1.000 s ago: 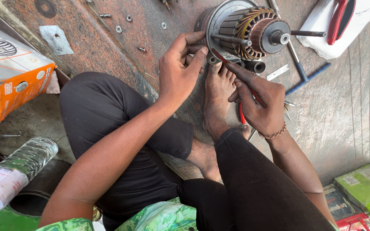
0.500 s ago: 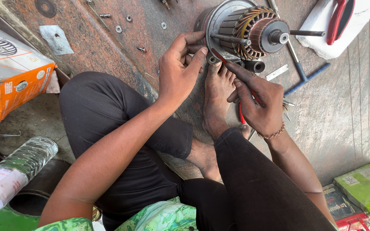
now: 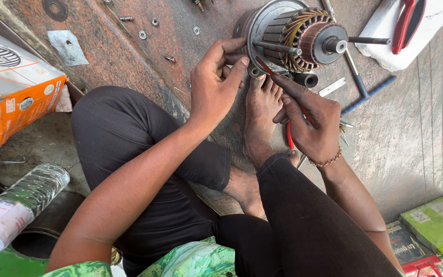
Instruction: The person sits on the ground working on a disassembled electric motor, holding the armature and housing while using a small file and pliers to work on the motor's mounting area and components. They reposition the motor repeatedly and handle small screws and parts on the floor around them.
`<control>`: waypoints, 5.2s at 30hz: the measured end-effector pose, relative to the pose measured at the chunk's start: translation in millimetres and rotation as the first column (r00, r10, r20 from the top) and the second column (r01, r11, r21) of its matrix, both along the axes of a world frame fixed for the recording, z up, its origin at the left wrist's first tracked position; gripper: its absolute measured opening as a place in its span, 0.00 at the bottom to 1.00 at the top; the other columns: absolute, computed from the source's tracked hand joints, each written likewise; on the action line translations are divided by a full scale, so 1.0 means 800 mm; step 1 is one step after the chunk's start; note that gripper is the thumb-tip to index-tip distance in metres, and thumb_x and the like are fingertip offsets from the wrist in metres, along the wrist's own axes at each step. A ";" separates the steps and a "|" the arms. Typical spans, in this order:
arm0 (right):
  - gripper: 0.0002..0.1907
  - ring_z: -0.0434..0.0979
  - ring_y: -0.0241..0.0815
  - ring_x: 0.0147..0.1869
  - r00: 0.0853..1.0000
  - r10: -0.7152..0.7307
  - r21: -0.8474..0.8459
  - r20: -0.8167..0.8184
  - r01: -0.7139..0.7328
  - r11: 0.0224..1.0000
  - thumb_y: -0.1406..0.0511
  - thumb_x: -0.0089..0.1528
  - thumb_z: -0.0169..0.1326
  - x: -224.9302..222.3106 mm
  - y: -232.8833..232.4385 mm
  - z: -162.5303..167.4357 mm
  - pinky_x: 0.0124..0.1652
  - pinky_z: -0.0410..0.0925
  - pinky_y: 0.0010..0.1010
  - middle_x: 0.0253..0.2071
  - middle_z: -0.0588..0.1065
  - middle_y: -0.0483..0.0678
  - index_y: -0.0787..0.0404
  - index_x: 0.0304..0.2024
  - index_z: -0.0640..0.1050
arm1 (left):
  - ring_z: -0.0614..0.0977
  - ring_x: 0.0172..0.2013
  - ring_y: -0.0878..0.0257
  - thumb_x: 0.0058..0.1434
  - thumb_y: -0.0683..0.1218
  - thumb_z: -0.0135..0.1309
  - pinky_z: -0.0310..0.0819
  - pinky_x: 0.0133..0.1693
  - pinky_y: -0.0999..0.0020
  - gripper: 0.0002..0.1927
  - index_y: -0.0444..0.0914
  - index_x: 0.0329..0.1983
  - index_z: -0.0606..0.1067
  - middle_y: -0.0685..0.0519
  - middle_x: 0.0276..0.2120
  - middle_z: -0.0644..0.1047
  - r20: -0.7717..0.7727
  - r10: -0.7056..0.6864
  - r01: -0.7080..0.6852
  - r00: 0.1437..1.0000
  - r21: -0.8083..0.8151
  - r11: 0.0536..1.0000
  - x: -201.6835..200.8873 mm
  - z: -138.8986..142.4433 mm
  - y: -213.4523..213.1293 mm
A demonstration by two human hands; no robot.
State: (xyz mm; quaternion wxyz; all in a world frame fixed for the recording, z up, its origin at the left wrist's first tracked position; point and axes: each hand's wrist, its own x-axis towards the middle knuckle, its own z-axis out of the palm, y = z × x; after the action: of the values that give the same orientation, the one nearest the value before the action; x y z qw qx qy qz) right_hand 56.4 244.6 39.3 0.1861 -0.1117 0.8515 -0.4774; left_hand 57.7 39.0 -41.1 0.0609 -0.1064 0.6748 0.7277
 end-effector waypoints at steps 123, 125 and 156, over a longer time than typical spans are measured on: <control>0.18 0.84 0.37 0.33 1.000 0.022 0.040 -0.005 -0.022 0.999 0.74 0.71 0.51 -0.003 -0.001 0.014 0.32 0.74 0.27 0.35 0.81 0.53 0.65 0.64 0.76 | 0.78 0.29 0.76 0.72 0.37 0.55 0.75 0.32 0.78 0.13 0.35 0.59 0.75 0.54 0.36 0.83 0.007 0.025 -0.024 1.000 -0.059 0.998 -0.005 0.003 0.002; 0.18 0.84 0.37 0.33 1.000 0.025 0.037 -0.007 -0.025 0.999 0.74 0.71 0.51 -0.003 0.001 0.014 0.32 0.74 0.27 0.35 0.81 0.53 0.65 0.64 0.76 | 0.79 0.29 0.76 0.72 0.37 0.54 0.75 0.32 0.77 0.13 0.35 0.59 0.75 0.54 0.36 0.82 0.002 0.019 -0.019 1.000 -0.049 0.999 -0.004 0.001 0.003; 0.18 0.83 0.37 0.31 0.994 0.095 0.137 -0.059 -0.086 0.987 0.74 0.70 0.52 -0.014 -0.004 0.026 0.31 0.71 0.28 0.30 0.79 0.51 0.62 0.63 0.77 | 0.80 0.30 0.75 0.72 0.37 0.55 0.77 0.33 0.76 0.13 0.36 0.59 0.75 0.54 0.37 0.83 -0.013 0.015 -0.016 1.000 -0.073 0.997 -0.002 -0.001 0.001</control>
State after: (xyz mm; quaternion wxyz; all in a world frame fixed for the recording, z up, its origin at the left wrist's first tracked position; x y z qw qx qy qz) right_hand 45.1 241.6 60.2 0.1867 -0.1531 0.8813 -0.4062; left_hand 55.7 39.6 -41.8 0.0472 -0.1093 0.7004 0.7038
